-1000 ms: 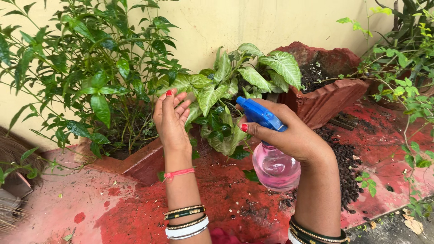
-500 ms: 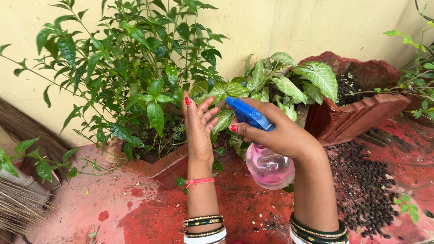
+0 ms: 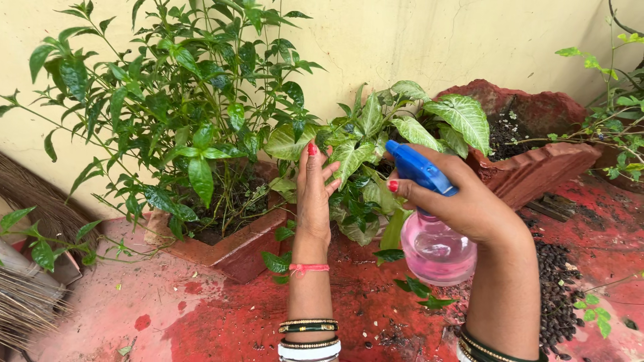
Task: The person sprays water from a spray bottle onto the leaves of potted plants, using one hand to manipulate the foliage and the other to operate the sprayer.
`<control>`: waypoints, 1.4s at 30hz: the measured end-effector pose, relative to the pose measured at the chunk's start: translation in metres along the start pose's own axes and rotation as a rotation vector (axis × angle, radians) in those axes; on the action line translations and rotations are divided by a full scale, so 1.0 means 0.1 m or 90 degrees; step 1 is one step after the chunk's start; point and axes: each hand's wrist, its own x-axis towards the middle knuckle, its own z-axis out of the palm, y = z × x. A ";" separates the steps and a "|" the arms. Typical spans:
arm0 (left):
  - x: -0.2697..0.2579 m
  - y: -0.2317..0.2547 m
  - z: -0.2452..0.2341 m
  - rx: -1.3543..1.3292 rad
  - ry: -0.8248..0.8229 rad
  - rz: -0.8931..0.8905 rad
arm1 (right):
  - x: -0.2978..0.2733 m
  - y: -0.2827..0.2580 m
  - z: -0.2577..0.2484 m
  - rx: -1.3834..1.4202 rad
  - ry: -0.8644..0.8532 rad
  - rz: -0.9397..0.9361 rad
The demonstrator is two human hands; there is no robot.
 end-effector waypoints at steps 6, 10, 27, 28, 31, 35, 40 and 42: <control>-0.06 -0.01 0.16 -0.019 -0.015 0.006 | -0.15 0.00 -0.18 -0.018 -0.010 0.048; -0.11 0.01 0.22 -0.041 -0.026 0.027 | -0.24 -0.06 -0.28 -0.069 -0.026 0.008; -0.09 0.02 0.16 -0.077 -0.059 0.057 | -0.13 -0.17 -0.11 -0.011 -0.033 0.001; -0.09 0.02 0.16 -0.082 -0.060 0.057 | -0.11 -0.18 -0.09 -0.007 -0.042 -0.001; -0.09 0.01 0.14 -0.091 -0.065 0.055 | -0.04 -0.19 0.04 0.019 -0.055 -0.013; -0.10 0.04 0.12 -0.103 -0.071 0.054 | 0.03 -0.18 0.21 0.105 -0.071 -0.075; -0.11 0.05 0.11 -0.092 -0.084 0.049 | 0.06 -0.22 0.27 0.126 -0.077 -0.116; -0.11 0.06 0.08 -0.088 -0.086 0.049 | 0.04 -0.26 0.26 0.140 -0.078 -0.125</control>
